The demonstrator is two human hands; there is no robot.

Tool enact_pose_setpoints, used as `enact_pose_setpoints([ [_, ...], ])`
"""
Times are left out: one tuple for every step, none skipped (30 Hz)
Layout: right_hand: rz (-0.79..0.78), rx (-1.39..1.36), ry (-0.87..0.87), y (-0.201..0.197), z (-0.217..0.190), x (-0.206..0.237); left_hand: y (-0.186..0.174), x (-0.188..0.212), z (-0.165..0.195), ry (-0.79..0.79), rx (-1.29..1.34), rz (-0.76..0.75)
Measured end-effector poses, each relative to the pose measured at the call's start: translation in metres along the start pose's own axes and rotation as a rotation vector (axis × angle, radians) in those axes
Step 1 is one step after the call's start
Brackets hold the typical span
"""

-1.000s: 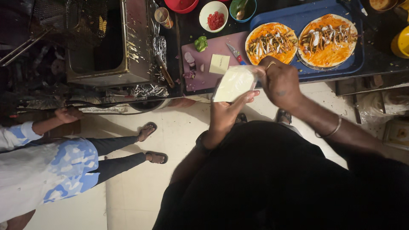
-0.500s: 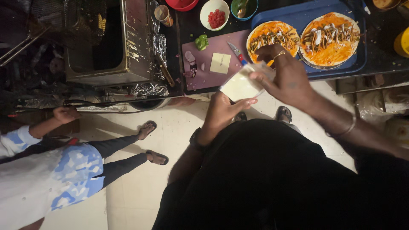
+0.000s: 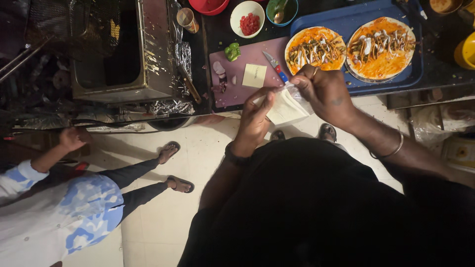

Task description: The person retrieves a packet of mayonnaise from a shelf and squeezes it onto two pizza bases on a tray. They then place a slice of cheese on each pizza, fold the bases into wraps, and brush the edges with oil using a pastry brush.

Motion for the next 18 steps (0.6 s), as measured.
enact_pose_setpoints([
  [-0.014, -0.033, 0.032, 0.000, 0.003, -0.002, -0.002, -0.001, -0.009, -0.028, 0.156, -0.032],
  [-0.003, -0.069, 0.063, -0.002, 0.007, -0.003, -0.009, -0.003, -0.015, -0.045, 0.173, -0.014],
  [0.008, -0.104, 0.095, -0.004, 0.011, -0.004, -0.015, -0.005, -0.021, -0.062, 0.189, 0.003],
  [0.020, -0.138, 0.126, -0.005, 0.014, -0.004, -0.020, -0.009, -0.026, -0.079, 0.206, 0.020],
  [0.024, -0.130, 0.128, -0.006, 0.015, -0.005, -0.023, -0.016, -0.025, -0.054, 0.136, 0.024],
  [0.028, -0.121, 0.130, -0.007, 0.016, -0.005, -0.024, -0.022, -0.022, -0.029, 0.067, 0.028],
  [0.033, -0.111, 0.131, -0.008, 0.016, -0.005, -0.023, -0.028, -0.018, -0.005, -0.003, 0.032],
  [0.067, -0.043, 0.087, -0.013, 0.013, -0.006, -0.024, -0.030, -0.009, 0.046, -0.107, 0.085],
  [0.098, 0.025, 0.044, -0.016, 0.009, -0.007, -0.021, -0.031, 0.000, 0.098, -0.210, 0.139],
  [0.128, 0.091, 0.000, -0.018, 0.004, -0.008, -0.017, -0.030, 0.012, 0.150, -0.315, 0.193],
  [0.136, 0.101, 0.010, -0.017, 0.005, -0.009, -0.003, -0.029, 0.021, 0.168, -0.472, 0.169],
  [0.146, 0.111, 0.021, -0.016, 0.007, -0.010, 0.011, -0.025, 0.029, 0.185, -0.631, 0.142],
  [0.157, 0.120, 0.032, -0.014, 0.008, -0.012, 0.026, -0.021, 0.037, 0.201, -0.788, 0.114],
  [0.173, 0.132, 0.003, -0.011, 0.005, -0.012, 0.039, -0.019, 0.044, 0.233, -0.777, 0.086],
  [0.187, 0.143, -0.026, -0.006, 0.001, -0.012, 0.052, -0.016, 0.049, 0.264, -0.764, 0.059],
  [0.200, 0.155, -0.056, -0.001, -0.002, -0.011, 0.062, -0.013, 0.055, 0.295, -0.751, 0.033],
  [0.217, 0.164, -0.124, 0.002, -0.009, -0.010, 0.066, -0.012, 0.059, 0.279, -0.730, 0.026],
  [0.235, 0.174, -0.192, 0.006, -0.015, -0.008, 0.068, -0.011, 0.062, 0.264, -0.709, 0.019],
])
Point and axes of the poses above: each hand's wrist, its own x-axis away from the middle knuckle, its own y-axis out of the palm, z = x × y, the point moved 9 cm from there along -x, towards the middle knuckle, and after that the axes turned 5 degrees about -z, right-handed, at the moved point
